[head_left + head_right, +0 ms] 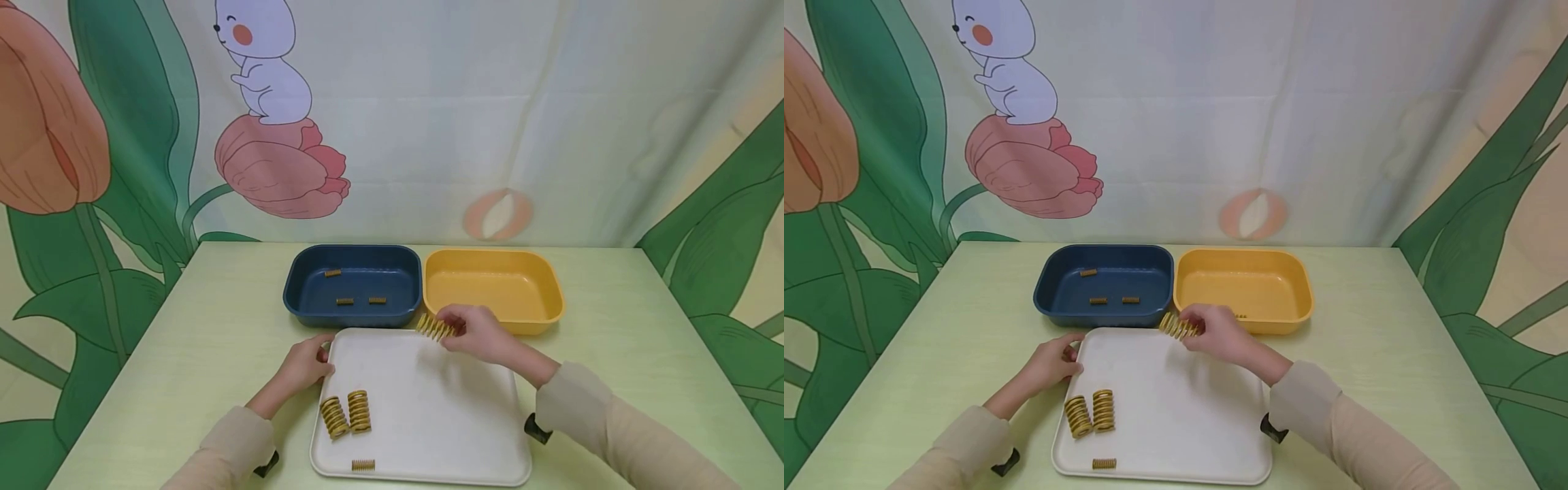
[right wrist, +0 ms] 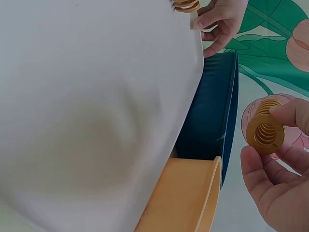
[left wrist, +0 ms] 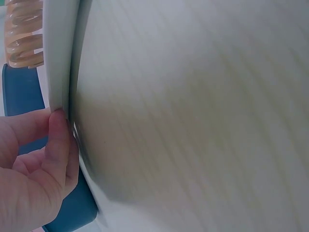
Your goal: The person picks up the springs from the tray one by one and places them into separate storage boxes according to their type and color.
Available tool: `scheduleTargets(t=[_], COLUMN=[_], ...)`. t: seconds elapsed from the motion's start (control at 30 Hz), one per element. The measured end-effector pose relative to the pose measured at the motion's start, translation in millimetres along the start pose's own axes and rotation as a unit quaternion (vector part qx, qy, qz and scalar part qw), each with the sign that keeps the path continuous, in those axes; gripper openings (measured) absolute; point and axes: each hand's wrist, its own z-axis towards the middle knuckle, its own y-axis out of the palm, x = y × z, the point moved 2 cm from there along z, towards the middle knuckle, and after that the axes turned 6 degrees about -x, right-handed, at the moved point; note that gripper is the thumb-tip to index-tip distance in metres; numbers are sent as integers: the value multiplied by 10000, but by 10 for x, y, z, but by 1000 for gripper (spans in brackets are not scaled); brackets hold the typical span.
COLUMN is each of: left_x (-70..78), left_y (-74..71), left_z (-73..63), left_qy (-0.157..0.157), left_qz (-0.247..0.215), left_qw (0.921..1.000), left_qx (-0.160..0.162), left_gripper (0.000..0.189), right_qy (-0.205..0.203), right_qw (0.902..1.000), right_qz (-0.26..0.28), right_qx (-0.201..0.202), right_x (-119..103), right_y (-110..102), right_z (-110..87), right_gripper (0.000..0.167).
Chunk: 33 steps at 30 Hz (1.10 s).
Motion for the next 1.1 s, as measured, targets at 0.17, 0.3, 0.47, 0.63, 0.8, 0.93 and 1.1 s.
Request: scheduleTargets(t=[0.17, 0.3, 0.47, 0.63, 0.8, 0.93, 1.1], left_x=[2, 5, 7, 9, 15, 15, 14], left_y=[-2, -4, -5, -7, -11, -10, -5], left_z=[4, 2, 3, 7, 4, -4, -14], left_qy=[2, -41, -100, -110, -94, -75, -71], left_qz=[6, -3, -66, -56, -70, -79, -103], left_qw=[10000, 10000, 9999, 9999, 9999, 9999, 9999], left_qx=[2, -33, -58, -47, -49, -35, -14], left_gripper=[50, 50, 50, 50, 50, 50, 50], right_qy=[33, 48, 128, 114, 104, 181, 288], right_qw=[9999, 9998, 9994, 9991, 9992, 9993, 9991], right_qz=[-117, -214, -315, -369, -367, -286, -264], right_qx=[37, 43, 99, 146, 144, 140, 173], right_x=[20, 30, 50, 49, 66, 111, 182], right_y=[-40, -75, -124, -162, -183, -217, -267], right_z=[20, 42, 78, 106, 119, 145, 186], right_gripper=[30, 31, 32, 32, 32, 32, 34])
